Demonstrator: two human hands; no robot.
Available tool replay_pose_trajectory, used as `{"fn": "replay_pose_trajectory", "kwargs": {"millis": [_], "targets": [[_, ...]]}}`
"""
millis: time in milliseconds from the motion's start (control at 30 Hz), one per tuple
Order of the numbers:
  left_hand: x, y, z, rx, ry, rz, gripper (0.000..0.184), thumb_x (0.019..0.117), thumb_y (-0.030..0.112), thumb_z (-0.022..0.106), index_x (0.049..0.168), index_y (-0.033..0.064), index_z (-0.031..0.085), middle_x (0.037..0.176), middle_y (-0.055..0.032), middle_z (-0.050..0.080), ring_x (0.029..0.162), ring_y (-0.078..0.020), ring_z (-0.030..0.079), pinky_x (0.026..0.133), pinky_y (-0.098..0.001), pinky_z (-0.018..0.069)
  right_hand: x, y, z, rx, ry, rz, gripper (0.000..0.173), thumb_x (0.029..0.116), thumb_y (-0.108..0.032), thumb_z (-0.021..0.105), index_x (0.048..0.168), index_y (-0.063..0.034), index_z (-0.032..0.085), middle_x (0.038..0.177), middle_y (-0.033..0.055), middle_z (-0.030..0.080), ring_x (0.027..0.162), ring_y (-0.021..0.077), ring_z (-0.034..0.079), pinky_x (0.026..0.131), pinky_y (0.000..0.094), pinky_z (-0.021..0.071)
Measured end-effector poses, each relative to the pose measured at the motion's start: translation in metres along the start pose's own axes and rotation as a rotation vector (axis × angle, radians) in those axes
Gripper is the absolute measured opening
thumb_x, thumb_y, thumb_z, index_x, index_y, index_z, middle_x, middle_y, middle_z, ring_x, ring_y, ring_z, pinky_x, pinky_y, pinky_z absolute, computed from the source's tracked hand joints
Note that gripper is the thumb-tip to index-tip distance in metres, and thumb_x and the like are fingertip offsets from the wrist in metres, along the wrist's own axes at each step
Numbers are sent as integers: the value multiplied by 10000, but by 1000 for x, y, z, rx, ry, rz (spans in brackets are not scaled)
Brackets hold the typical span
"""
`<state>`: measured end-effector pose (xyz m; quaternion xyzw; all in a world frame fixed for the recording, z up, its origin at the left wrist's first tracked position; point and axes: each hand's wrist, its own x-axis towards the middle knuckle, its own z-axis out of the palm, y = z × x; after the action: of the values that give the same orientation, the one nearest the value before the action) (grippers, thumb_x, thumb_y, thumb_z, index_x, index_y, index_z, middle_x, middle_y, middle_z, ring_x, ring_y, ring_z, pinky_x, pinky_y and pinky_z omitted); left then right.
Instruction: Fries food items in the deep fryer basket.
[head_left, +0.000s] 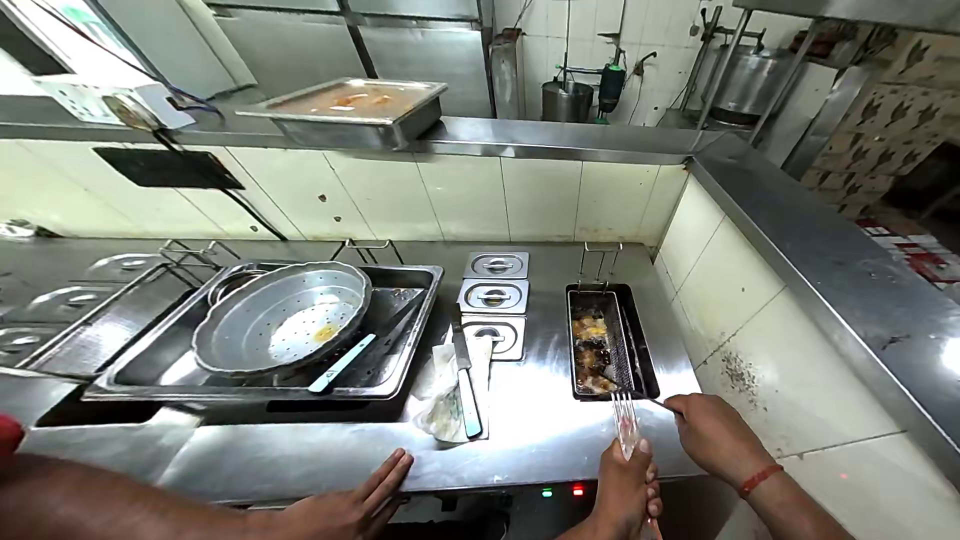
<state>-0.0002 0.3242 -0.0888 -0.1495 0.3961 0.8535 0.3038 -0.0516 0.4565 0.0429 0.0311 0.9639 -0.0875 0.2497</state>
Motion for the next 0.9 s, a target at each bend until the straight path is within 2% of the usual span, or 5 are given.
{"fn": "replay_pose_trajectory", "kwargs": {"millis": [167, 500, 633, 900], "targets": [[-3, -2, 3, 18, -6, 17, 171, 1105, 213, 470, 1094, 43, 466, 633, -20, 476, 422, -107, 470, 394, -248, 467, 2, 2, -6, 0, -27, -26, 322, 989, -98, 489, 1216, -102, 717, 1177, 139, 709, 1138, 315, 656, 971, 525, 507], [-5, -4, 1, 19, -12, 22, 159, 1102, 203, 473, 1116, 45, 458, 637, -19, 472, 428, -107, 468, 400, -249, 463, 5, 0, 8, -21, -21, 10, 308, 989, -101, 485, 1208, -97, 703, 1142, 151, 708, 1120, 325, 661, 952, 523, 514], [-4, -4, 1, 50, -8, 23, 177, 1102, 222, 477, 1118, 46, 466, 641, -15, 472, 439, -108, 467, 405, -251, 458, -4, -4, -2, -23, 35, 34, 334, 1007, -108, 474, 1260, -110, 692, 1168, 153, 699, 1143, 323, 655, 970, 513, 516], [-6, -2, 2, 43, 2, 10, 164, 1099, 207, 487, 1110, 46, 462, 636, -20, 472, 433, -110, 473, 402, -253, 466, 28, 6, 0, -130, 19, 32, 318, 981, -86, 510, 1231, -153, 696, 1196, 128, 677, 1157, 317, 642, 929, 524, 535]]}}
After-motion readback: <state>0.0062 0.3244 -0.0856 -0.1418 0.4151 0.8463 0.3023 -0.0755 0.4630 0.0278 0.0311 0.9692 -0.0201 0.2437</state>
